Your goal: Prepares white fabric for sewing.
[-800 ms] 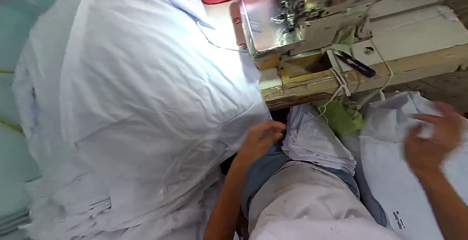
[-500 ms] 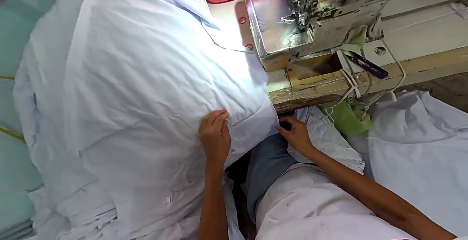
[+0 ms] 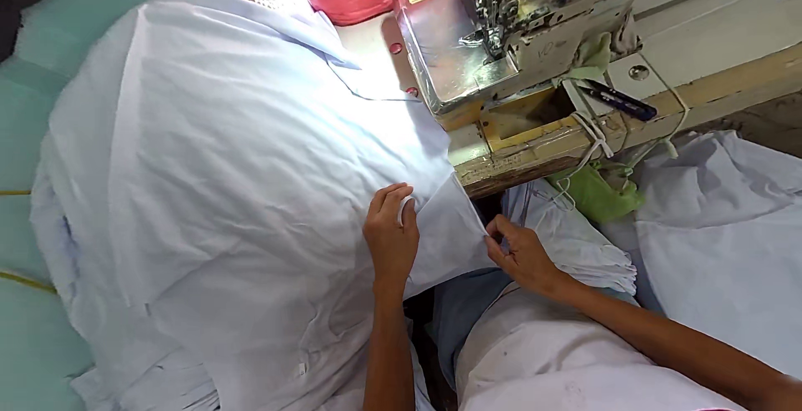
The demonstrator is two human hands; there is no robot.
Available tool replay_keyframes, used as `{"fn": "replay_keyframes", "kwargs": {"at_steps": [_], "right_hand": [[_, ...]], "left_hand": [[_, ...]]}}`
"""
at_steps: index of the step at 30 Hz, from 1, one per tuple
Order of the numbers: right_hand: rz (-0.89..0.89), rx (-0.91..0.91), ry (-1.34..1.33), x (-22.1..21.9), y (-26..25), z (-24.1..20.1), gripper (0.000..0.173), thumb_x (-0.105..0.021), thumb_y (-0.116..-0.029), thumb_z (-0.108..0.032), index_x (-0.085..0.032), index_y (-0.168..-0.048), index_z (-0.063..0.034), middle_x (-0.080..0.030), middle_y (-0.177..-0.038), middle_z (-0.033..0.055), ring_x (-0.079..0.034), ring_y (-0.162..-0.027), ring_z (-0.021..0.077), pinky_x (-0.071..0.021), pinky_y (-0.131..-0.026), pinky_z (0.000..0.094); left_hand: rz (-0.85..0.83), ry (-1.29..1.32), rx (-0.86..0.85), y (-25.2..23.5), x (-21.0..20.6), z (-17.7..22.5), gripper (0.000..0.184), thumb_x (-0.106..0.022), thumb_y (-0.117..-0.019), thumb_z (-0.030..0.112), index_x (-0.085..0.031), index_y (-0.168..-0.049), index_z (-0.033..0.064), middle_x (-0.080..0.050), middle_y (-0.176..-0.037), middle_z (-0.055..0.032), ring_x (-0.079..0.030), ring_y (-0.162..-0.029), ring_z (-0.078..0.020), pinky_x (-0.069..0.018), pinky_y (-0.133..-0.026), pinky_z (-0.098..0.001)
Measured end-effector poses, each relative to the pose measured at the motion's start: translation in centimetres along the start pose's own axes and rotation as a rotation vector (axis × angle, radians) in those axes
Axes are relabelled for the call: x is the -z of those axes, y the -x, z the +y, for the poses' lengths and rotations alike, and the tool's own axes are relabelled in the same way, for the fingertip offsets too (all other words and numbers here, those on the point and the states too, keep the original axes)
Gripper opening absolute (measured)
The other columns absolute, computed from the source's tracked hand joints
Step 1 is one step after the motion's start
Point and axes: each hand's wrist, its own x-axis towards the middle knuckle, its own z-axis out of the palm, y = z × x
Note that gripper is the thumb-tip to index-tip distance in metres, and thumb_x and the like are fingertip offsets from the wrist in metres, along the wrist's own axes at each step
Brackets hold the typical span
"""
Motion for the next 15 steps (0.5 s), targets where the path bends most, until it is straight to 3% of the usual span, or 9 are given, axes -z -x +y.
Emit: {"fn": "replay_keyframes", "kwargs": {"at_steps": [3,6,9,12,15], "right_hand": [[0.030,0.044,-0.030,0.3,0.3,-1.3,0.018,-0.053,-0.0956,-0.009,-0.066,-0.095,0.0044,-0.066,-0.077,0.0142,-0.064,-0.070,0.0186,-0.0511,-0.064,0.0291],[0.043,0.068,-0.042,0.7,0.0,-1.9,0.018,-0.053,-0.0962,-0.010,-0.066,-0.094,0.0036,-0.066,-0.076,0.0137,-0.065,-0.069,0.0186,-0.0511,-0.064,0.0292],[0.035,0.080,-0.046,0.9,-0.3,-2.2,0.017,-0.053,-0.0962,-0.010,-0.065,-0.093,0.0029,-0.064,-0.074,0.0128,-0.063,-0.067,0.0190,-0.0500,-0.062,0.0303],[0.033,0.086,-0.051,0.8,-0.3,-2.3,0.017,-0.054,-0.0952,-0.009,-0.065,-0.093,0.0032,-0.063,-0.072,0.0133,-0.063,-0.065,0.0216,-0.0498,-0.060,0.0334],[0.026,0.074,-0.056,0.7,-0.2,-2.1,0.017,-0.054,-0.0952,-0.009,-0.065,-0.094,0.0033,-0.063,-0.072,0.0135,-0.062,-0.065,0.0219,-0.0488,-0.059,0.0335]], "left_hand": [[-0.016,0.056,-0.046,-1.5,-1.4,2.2,0.018,-0.062,-0.0989,0.006,-0.072,-0.105,-0.0074,-0.071,-0.109,-0.0214,-0.071,-0.096,-0.0274,-0.0579,-0.087,-0.0402],[-0.109,-0.047,0.002,-2.7,-2.5,3.9,0.032,-0.070,-0.0975,0.025,-0.071,-0.101,-0.0071,-0.070,-0.100,-0.0219,-0.069,-0.085,-0.0330,-0.0557,-0.076,-0.0492],[-0.130,-0.186,0.073,-3.2,-3.4,4.8,0.048,-0.076,-0.0911,0.037,-0.070,-0.102,-0.0093,-0.068,-0.099,-0.0251,-0.068,-0.088,-0.0399,-0.0533,-0.077,-0.0568],[-0.135,-0.280,0.114,-3.2,-3.9,5.1,0.037,-0.075,-0.0924,0.025,-0.070,-0.104,-0.0096,-0.068,-0.103,-0.0273,-0.068,-0.093,-0.0430,-0.0531,-0.080,-0.0583],[-0.128,-0.321,0.136,-3.2,-3.9,5.5,0.014,-0.067,-0.0933,0.005,-0.072,-0.094,-0.0081,-0.070,-0.099,-0.0252,-0.068,-0.091,-0.0423,-0.0530,-0.079,-0.0581]]}}
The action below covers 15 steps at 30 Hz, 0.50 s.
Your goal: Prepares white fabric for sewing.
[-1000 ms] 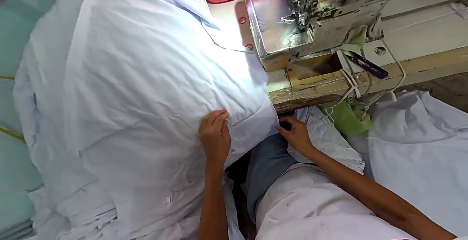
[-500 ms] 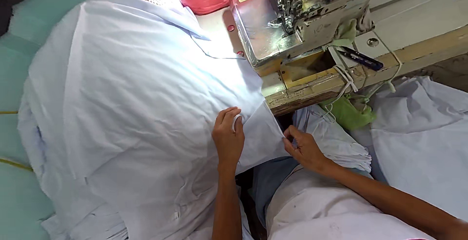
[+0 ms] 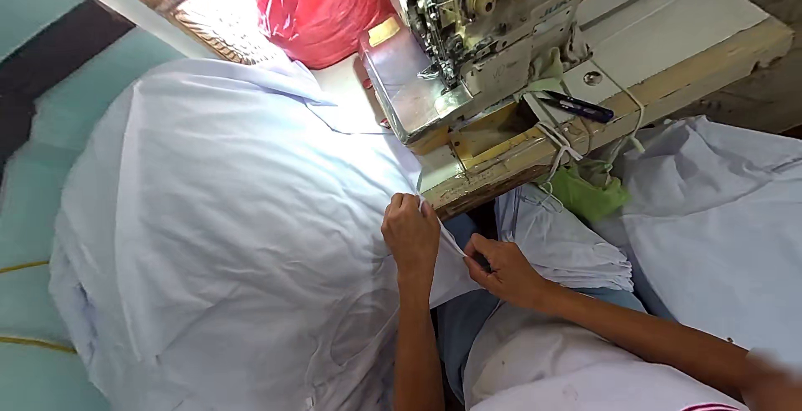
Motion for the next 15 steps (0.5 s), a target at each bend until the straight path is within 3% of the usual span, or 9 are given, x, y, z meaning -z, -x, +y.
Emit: {"fn": "replay_keyframes", "kwargs": {"at_steps": [4,6,9,12,15], "right_hand": [[-0.023,-0.059,-0.015,0.1,0.1,0.3,0.018,-0.053,-0.0958,-0.010,-0.065,-0.095,0.0041,-0.062,-0.071,0.0139,-0.061,-0.064,0.0228,-0.0479,-0.058,0.0349],[-0.070,-0.119,-0.018,0.2,-0.1,0.5,0.020,-0.053,-0.0971,-0.012,-0.065,-0.097,0.0045,-0.063,-0.073,0.0149,-0.063,-0.066,0.0250,-0.0489,-0.061,0.0381],[-0.179,-0.173,0.025,1.3,-2.0,0.5,0.032,-0.050,-0.1036,-0.021,-0.066,-0.105,0.0060,-0.069,-0.085,0.0195,-0.069,-0.080,0.0338,-0.0531,-0.072,0.0512],[-0.009,0.001,0.106,1.2,-5.3,-0.8,0.034,-0.055,-0.1019,-0.027,-0.069,-0.101,0.0047,-0.070,-0.087,0.0177,-0.070,-0.080,0.0331,-0.0546,-0.070,0.0517],[0.182,0.171,0.137,-0.3,-9.7,-3.1,0.036,-0.070,-0.0915,-0.031,-0.069,-0.106,0.0029,-0.068,-0.094,0.0172,-0.069,-0.081,0.0312,-0.0556,-0.067,0.0475]], "left_hand": [[0.026,0.126,0.013,0.5,1.2,-0.7,0.016,-0.070,-0.0942,0.008,-0.073,-0.088,-0.0060,-0.072,-0.095,-0.0206,-0.069,-0.084,-0.0344,-0.0529,-0.076,-0.0544],[0.075,0.244,0.016,0.9,2.0,-1.6,0.016,-0.071,-0.0934,0.010,-0.072,-0.087,-0.0052,-0.071,-0.091,-0.0165,-0.067,-0.079,-0.0229,-0.0545,-0.073,-0.0405],[0.230,0.555,-0.016,1.6,4.2,-2.8,0.013,-0.069,-0.0914,0.004,-0.067,-0.081,-0.0035,-0.069,-0.087,-0.0043,-0.063,-0.076,0.0009,-0.0529,-0.069,-0.0154],[0.340,0.761,-0.100,2.2,7.1,-3.0,0.010,-0.066,-0.0892,-0.003,-0.067,-0.083,0.0052,-0.070,-0.087,0.0094,-0.066,-0.077,0.0060,-0.0566,-0.070,-0.0132],[0.400,0.788,-0.116,2.8,8.2,-3.1,0.013,-0.067,-0.0867,-0.005,-0.068,-0.083,0.0073,-0.072,-0.086,0.0108,-0.067,-0.076,0.0052,-0.0569,-0.068,-0.0134]]}}
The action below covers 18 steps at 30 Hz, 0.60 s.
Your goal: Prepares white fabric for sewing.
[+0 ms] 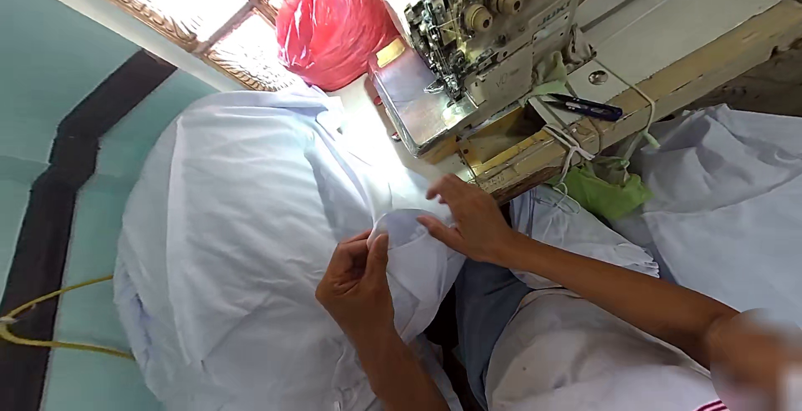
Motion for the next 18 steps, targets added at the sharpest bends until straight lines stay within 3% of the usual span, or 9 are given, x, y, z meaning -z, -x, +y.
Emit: {"fn": "replay_keyframes", "kwargs": {"at_steps": [2,4,7,10,12,13,15,16,18], "right_hand": [[0.038,0.054,0.028,-2.7,-2.0,0.0,0.045,-0.078,-0.0832,-0.037,-0.067,-0.104,0.0012,-0.066,-0.097,0.0173,-0.067,-0.082,0.0322,-0.0534,-0.065,0.0468],[-0.072,0.035,0.066,-5.2,-2.7,0.5,0.047,-0.082,-0.0796,-0.041,-0.068,-0.096,0.0009,-0.066,-0.088,0.0170,-0.066,-0.080,0.0345,-0.0523,-0.066,0.0509],[-0.204,0.041,0.023,-6.5,-2.5,0.7,0.021,-0.077,-0.0849,-0.017,-0.069,-0.080,0.0022,-0.065,-0.070,0.0170,-0.067,-0.070,0.0346,-0.0483,-0.066,0.0533],[-0.043,0.025,-0.050,-4.4,-3.2,0.0,0.018,-0.075,-0.0814,-0.006,-0.062,-0.071,-0.0001,-0.058,-0.064,0.0133,-0.061,-0.059,0.0302,-0.0460,-0.051,0.0487],[0.099,-0.010,-0.040,-1.7,-4.9,-0.6,0.018,-0.073,-0.0780,-0.003,-0.059,-0.068,0.0013,-0.055,-0.060,0.0128,-0.057,-0.057,0.0298,-0.0420,-0.051,0.0485],[0.158,-0.012,-0.012,-0.1,-5.6,-0.8,0.018,-0.072,-0.0782,-0.003,-0.058,-0.068,0.0009,-0.054,-0.059,0.0116,-0.055,-0.056,0.0281,-0.0407,-0.051,0.0469],[0.239,-0.004,0.059,2.6,-6.7,-1.1,0.017,-0.068,-0.0793,-0.002,-0.055,-0.069,-0.0001,-0.051,-0.058,0.0091,-0.052,-0.055,0.0241,-0.0374,-0.051,0.0431],[0.270,0.004,0.095,3.6,-6.9,-0.9,0.015,-0.066,-0.0793,-0.001,-0.055,-0.070,0.0001,-0.051,-0.059,0.0089,-0.051,-0.055,0.0231,-0.0372,-0.052,0.0420],[0.306,0.021,0.157,5.2,-6.6,0.2,0.011,-0.065,-0.0782,0.002,-0.055,-0.075,0.0007,-0.051,-0.061,0.0087,-0.050,-0.056,0.0221,-0.0374,-0.053,0.0403]], "left_hand": [[0.045,0.055,0.025,0.1,0.4,0.0,0.017,-0.063,-0.0890,-0.005,-0.066,-0.084,0.0105,-0.072,-0.085,0.0112,-0.067,-0.075,0.0044,-0.0566,-0.066,-0.0139],[0.105,0.225,0.099,0.0,1.1,-0.2,0.024,-0.053,-0.0965,-0.005,-0.064,-0.087,0.0137,-0.071,-0.081,0.0107,-0.068,-0.074,0.0015,-0.0586,-0.068,-0.0169],[0.219,0.417,0.239,-0.3,2.8,-0.7,0.031,-0.033,-0.1076,0.004,-0.057,-0.092,0.0158,-0.069,-0.078,0.0110,-0.069,-0.076,-0.0003,-0.0601,-0.075,-0.0206],[0.313,0.400,0.254,-0.1,4.7,-1.5,0.031,-0.029,-0.1103,0.009,-0.056,-0.097,0.0158,-0.067,-0.079,0.0117,-0.067,-0.077,0.0010,-0.0586,-0.075,-0.0197],[0.257,0.296,0.208,0.6,5.4,-1.4,0.026,-0.036,-0.1090,0.009,-0.057,-0.098,0.0184,-0.067,-0.080,0.0155,-0.067,-0.076,0.0045,-0.0580,-0.072,-0.0160],[0.179,0.259,0.159,1.2,5.5,-1.4,0.022,-0.045,-0.1068,0.012,-0.060,-0.096,0.0219,-0.068,-0.081,0.0182,-0.066,-0.075,0.0064,-0.0569,-0.070,-0.0141],[-0.050,0.186,0.069,2.2,5.3,-2.0,0.004,-0.068,-0.0974,0.029,-0.071,-0.096,0.0291,-0.071,-0.085,0.0219,-0.065,-0.076,0.0094,-0.0550,-0.069,-0.0117],[-0.150,0.121,0.044,2.6,4.9,-2.3,0.008,-0.073,-0.0927,0.032,-0.072,-0.098,0.0257,-0.071,-0.088,0.0208,-0.065,-0.079,0.0096,-0.0556,-0.071,-0.0121],[-0.269,0.013,0.031,3.3,3.8,-2.7,0.021,-0.077,-0.0872,0.020,-0.071,-0.099,0.0040,-0.073,-0.089,0.0091,-0.066,-0.081,0.0077,-0.0569,-0.076,-0.0136]]}}
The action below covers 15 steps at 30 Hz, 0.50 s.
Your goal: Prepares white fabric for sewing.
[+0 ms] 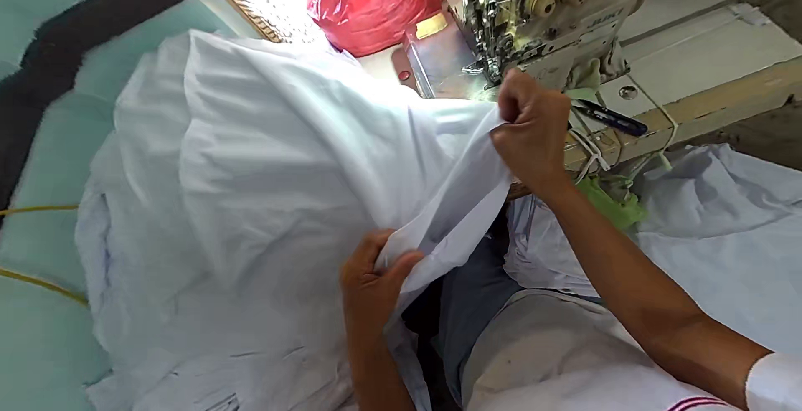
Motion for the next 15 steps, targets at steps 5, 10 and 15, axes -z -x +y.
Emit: {"fn": "replay_keyframes", "kwargs": {"at_steps": [5,10,15], "right_hand": [[-0.242,0.105,-0.026,3.4,4.7,4.4,0.022,-0.067,-0.0844,0.003,-0.071,-0.106,0.0027,-0.063,-0.073,0.0118,-0.055,-0.059,0.0218,-0.0472,-0.056,0.0389],[-0.477,0.070,-0.324,2.9,6.7,6.6,0.018,-0.066,-0.0917,-0.005,-0.080,-0.104,-0.0050,-0.066,-0.105,0.0117,-0.061,-0.100,0.0190,-0.0500,-0.090,0.0331],[-0.630,-0.289,-0.820,0.8,6.2,3.7,0.027,-0.046,-0.1050,-0.015,-0.069,-0.101,-0.0038,-0.070,-0.125,0.0019,-0.064,-0.112,0.0023,-0.0535,-0.093,0.0230]], "left_hand": [[0.015,0.059,-0.001,1.0,-1.5,-2.1,0.010,-0.071,-0.0910,0.012,-0.076,-0.088,0.0034,-0.069,-0.086,0.0083,-0.061,-0.083,0.0069,-0.0511,-0.077,-0.0120],[0.114,0.531,0.094,1.6,-2.7,-2.5,0.019,-0.058,-0.1028,0.024,-0.077,-0.104,0.0251,-0.076,-0.109,0.0093,-0.070,-0.105,-0.0046,-0.0579,-0.092,-0.0252],[0.395,0.620,0.274,0.2,-3.2,-1.4,0.036,-0.036,-0.1080,0.010,-0.068,-0.099,0.0222,-0.072,-0.083,0.0125,-0.069,-0.078,0.0015,-0.0593,-0.075,-0.0197]]}}
